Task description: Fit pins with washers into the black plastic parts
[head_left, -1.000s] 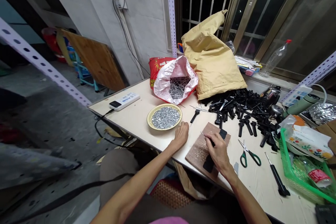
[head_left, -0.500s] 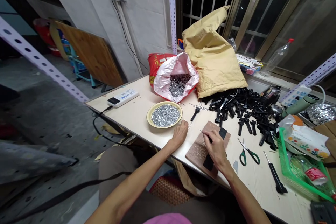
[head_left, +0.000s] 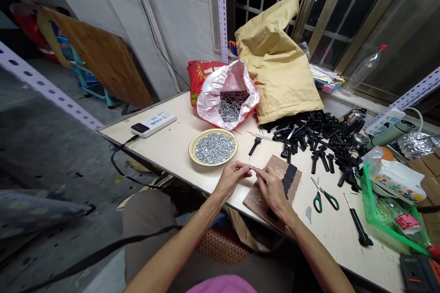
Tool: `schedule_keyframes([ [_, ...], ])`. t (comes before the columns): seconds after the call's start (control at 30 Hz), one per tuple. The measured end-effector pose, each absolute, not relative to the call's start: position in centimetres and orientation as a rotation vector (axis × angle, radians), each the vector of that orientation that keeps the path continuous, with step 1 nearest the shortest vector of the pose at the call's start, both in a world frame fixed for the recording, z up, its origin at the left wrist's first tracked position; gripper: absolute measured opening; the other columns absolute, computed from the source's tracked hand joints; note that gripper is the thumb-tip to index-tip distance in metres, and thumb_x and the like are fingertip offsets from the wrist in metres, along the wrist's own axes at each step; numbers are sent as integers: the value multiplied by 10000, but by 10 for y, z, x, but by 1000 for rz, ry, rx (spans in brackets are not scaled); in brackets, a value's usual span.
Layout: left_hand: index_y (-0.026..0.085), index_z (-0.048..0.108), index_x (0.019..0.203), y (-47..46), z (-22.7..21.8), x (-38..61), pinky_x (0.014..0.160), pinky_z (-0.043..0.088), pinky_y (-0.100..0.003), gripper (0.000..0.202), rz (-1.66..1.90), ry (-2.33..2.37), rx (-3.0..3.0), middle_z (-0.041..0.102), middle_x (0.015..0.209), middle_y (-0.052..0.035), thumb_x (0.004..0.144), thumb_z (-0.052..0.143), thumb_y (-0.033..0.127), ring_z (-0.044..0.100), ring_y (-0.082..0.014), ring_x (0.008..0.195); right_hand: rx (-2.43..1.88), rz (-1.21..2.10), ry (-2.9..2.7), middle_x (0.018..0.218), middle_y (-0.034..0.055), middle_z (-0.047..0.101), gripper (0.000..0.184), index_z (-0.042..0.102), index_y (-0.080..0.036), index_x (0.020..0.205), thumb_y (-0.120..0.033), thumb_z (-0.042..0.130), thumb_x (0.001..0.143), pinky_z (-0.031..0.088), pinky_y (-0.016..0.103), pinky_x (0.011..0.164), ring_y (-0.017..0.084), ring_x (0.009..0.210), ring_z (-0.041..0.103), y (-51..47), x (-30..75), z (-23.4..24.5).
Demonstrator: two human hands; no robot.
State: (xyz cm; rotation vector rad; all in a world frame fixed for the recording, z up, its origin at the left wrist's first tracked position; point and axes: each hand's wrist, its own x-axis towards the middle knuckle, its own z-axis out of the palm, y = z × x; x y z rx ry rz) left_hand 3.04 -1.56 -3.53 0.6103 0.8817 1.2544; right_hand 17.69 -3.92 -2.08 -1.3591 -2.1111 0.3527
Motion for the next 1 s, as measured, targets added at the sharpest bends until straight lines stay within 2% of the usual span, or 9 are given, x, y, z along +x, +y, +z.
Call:
schedule_keyframes([
  [0.3,126,634,620,-18,-29,26,605,508,-226,347,1248,876,707,622,549,22,499,834,382,583,-84,530,-1475,168,-2207,782,34,533,313,661,-243,1106,-157,425,919,425,225,581,136,658,534,-43,173,-10],
  [0.47,130,656,695,-16,-30,23,583,512,-234,370,1157,909,723,637,580,25,467,847,350,580,-85,516,-1542,63,-2298,835,40,592,279,650,-260,1111,-215,444,929,404,213,548,135,671,569,-46,177,-6],
  [0.73,134,681,708,-19,-31,25,572,482,-227,250,1055,998,930,628,524,20,562,778,311,589,-103,518,-1511,-223,-2294,787,40,635,207,643,-199,849,-266,469,938,391,237,596,152,727,600,-51,186,-11],
  [0.87,136,675,703,-20,-30,26,570,468,-232,221,1032,1014,1005,628,524,18,590,750,311,587,-107,511,-1530,-296,-2298,741,37,625,239,620,-188,803,-256,443,951,372,238,592,145,704,588,-53,188,-14],
  [1.0,138,668,704,-20,-30,27,582,473,-249,242,998,1000,1025,626,537,17,589,748,335,588,-116,517,-1511,-270,-2320,764,32,627,215,611,-190,833,-277,453,949,369,236,604,142,715,582,-53,191,-17],
])
